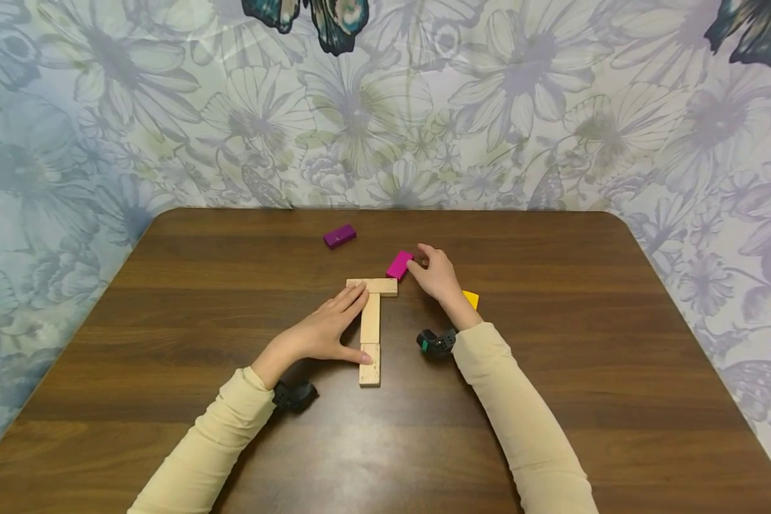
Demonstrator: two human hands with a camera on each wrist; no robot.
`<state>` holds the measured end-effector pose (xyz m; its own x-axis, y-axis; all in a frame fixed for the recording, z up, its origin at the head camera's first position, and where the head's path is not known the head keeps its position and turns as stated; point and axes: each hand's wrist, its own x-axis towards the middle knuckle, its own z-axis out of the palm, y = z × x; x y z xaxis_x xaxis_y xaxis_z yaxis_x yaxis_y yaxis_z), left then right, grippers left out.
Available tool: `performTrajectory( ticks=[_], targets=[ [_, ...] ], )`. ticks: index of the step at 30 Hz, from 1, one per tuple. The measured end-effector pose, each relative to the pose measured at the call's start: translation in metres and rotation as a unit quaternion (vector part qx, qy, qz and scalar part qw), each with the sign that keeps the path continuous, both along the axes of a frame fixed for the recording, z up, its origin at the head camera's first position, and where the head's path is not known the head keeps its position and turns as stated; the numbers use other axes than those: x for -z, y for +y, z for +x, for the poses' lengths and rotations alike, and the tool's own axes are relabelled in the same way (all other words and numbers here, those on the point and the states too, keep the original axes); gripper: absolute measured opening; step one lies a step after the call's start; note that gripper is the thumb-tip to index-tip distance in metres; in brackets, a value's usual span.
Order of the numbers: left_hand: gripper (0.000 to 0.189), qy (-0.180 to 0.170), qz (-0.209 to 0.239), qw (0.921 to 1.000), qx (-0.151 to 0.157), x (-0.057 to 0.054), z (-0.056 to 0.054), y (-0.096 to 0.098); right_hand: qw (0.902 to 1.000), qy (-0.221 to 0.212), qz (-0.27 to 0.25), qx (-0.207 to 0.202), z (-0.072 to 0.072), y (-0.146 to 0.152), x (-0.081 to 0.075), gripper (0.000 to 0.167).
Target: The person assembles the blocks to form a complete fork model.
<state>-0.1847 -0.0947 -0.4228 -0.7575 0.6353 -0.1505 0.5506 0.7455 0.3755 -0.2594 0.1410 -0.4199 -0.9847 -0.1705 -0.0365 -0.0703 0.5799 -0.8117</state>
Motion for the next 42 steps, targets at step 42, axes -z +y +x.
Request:
performTrajectory(
  ticks=[42],
  targets=[
    [0.113, 0.001, -0.005, 1.0000, -0.004, 0.003, 0.003, 0.000, 0.9880, 0.078, 0.029, -0.130, 0.060, 0.113, 0.029, 0.051]
  ],
)
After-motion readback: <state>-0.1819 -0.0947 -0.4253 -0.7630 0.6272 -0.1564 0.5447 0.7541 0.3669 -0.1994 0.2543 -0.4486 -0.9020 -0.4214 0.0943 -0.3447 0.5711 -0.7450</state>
